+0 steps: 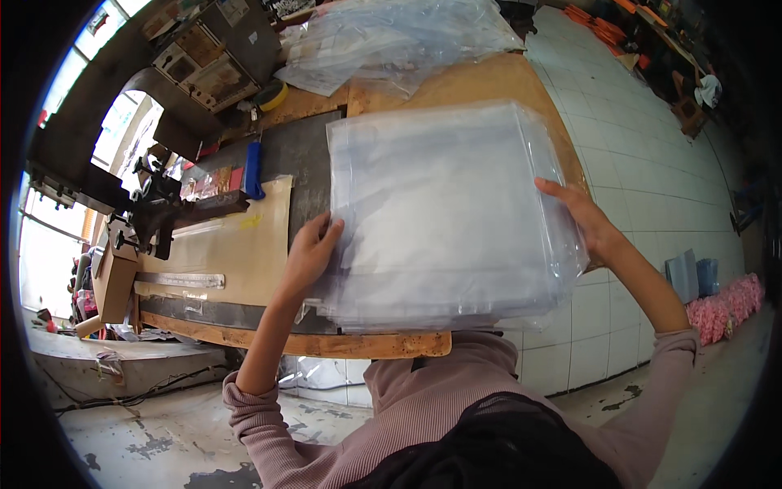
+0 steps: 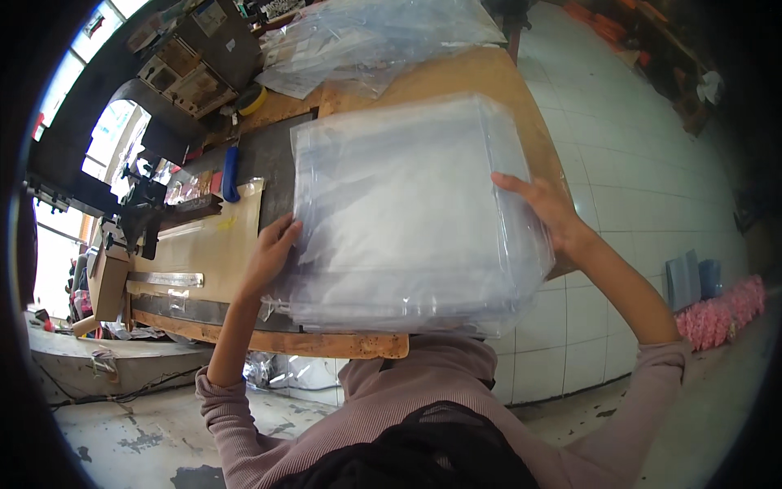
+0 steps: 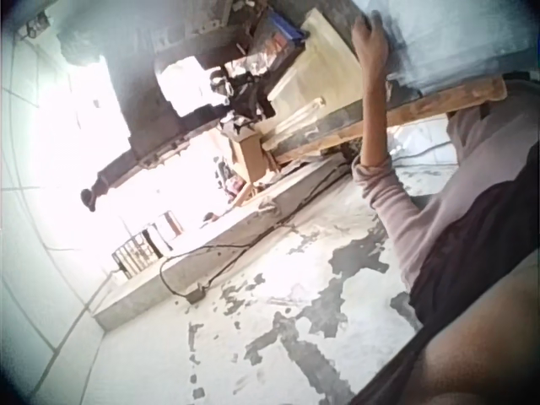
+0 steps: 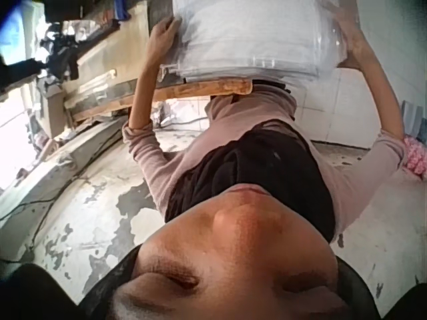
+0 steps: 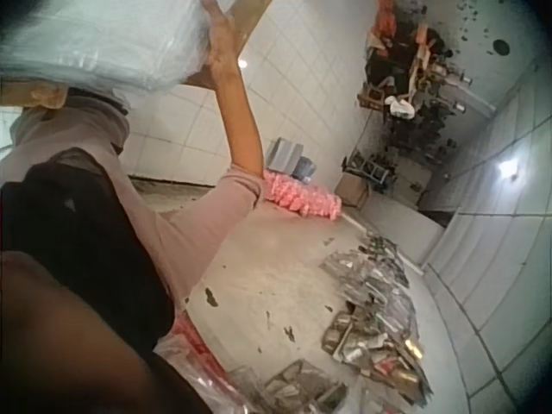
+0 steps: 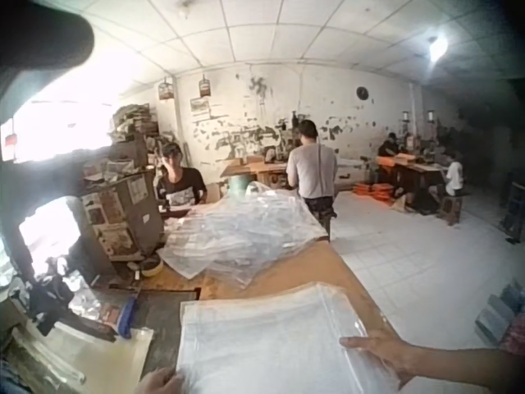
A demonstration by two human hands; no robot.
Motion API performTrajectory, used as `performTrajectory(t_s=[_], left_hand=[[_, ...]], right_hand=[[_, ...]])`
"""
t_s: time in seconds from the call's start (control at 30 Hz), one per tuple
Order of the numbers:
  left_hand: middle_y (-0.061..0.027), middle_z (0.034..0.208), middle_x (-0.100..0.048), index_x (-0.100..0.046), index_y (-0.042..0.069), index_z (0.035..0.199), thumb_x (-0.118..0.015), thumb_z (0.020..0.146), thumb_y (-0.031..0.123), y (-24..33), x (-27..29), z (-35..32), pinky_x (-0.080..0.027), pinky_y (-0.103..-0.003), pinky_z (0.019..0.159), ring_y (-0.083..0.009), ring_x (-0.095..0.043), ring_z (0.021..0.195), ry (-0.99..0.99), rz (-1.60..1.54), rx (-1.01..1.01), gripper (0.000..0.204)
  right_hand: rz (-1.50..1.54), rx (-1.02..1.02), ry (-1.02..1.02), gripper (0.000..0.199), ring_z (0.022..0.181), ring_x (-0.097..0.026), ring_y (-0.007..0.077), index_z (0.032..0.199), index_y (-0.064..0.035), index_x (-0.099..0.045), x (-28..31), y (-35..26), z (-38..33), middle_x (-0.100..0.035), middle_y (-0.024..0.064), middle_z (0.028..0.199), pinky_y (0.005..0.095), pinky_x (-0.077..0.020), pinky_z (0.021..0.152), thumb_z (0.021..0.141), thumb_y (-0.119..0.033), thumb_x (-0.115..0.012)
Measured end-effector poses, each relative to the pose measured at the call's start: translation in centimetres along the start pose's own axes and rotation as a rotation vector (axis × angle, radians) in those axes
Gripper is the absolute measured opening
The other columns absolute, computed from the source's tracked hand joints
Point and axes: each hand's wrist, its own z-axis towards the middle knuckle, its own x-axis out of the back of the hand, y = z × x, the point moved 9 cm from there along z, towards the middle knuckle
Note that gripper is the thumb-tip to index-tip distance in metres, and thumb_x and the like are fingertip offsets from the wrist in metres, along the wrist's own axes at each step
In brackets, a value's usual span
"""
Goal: The person picks up and aligns clear plastic sheets one by one on a workbench, stacking them neatly after smoothing each one out by hand.
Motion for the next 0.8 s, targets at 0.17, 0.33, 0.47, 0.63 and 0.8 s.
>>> performTrajectory(t_s=[0.17, 0.33, 0.47, 0.63, 0.8], left_hand=[[0.0023, 0.067, -0.041, -0.054, -0.003, 0.087, -0.054, 0.085, 0.028, -2.0, -0.8, 0.6, -0.031, -0.024, 0.054, -0.0050, -0.035, 0.064, -0.060, -0.157, 0.170, 0.031], [-0.0053, 0.082, -0.049, -0.052, -0.004, 0.093, -0.052, 0.083, 0.026, -1.5, -0.3, 0.8, -0.038, -0.026, 0.068, -0.0123, -0.044, 0.078, -0.012, 0.044, 0.087, 0.032], [-0.0093, 0.094, -0.052, -0.045, -0.006, 0.111, -0.054, 0.083, 0.023, -1.0, -0.7, 0.1, -0.038, -0.026, 0.078, -0.0163, -0.048, 0.087, 0.053, -0.213, 0.107, 0.042], [-0.0146, 0.107, -0.053, -0.037, -0.009, 0.121, -0.057, 0.081, 0.020, -0.1, -1.7, -0.3, -0.039, -0.027, 0.084, -0.0172, -0.051, 0.096, -0.006, -0.410, 0.141, 0.053], [-0.0168, 0.113, -0.051, -0.036, -0.008, 0.123, -0.058, 0.082, 0.025, 1.0, -2.9, -0.3, -0.036, -0.028, 0.090, -0.0189, -0.049, 0.103, -0.176, -0.597, 0.175, 0.056]], right_hand=[[0.025, 0.091, -0.016, 0.073, 0.099, -0.055, 0.0259, 0.128, 0.0015, -0.031, 0.0, 0.4, -0.2, -0.048, 0.0181, 0.111, 0.0367, -0.0512, 0.078, 0.073, -0.031, -0.067], [0.041, 0.183, -0.058, 0.081, 0.100, -0.054, 0.0272, 0.132, -0.0010, -0.024, 0.1, 0.0, -0.9, -0.046, 0.0173, 0.114, 0.0375, -0.0472, 0.085, 0.070, -0.024, -0.070], [-0.055, 0.363, 0.047, 0.078, 0.101, -0.052, 0.0271, 0.130, 0.0014, -0.028, 1.2, -0.9, -0.7, -0.048, 0.0171, 0.113, 0.0363, -0.0439, 0.088, 0.069, -0.020, -0.071], [-0.082, 0.572, 0.132, 0.075, 0.102, -0.052, 0.0234, 0.128, 0.0035, -0.033, 1.8, -2.5, -1.4, -0.050, 0.0164, 0.114, 0.0326, -0.0419, 0.089, 0.067, -0.018, -0.072], [0.084, 0.673, 0.048, 0.067, 0.094, -0.057, 0.0217, 0.120, 0.0087, -0.039, 2.8, -1.2, -1.2, -0.056, 0.0158, 0.106, 0.0297, -0.0444, 0.085, 0.069, -0.021, -0.071]])
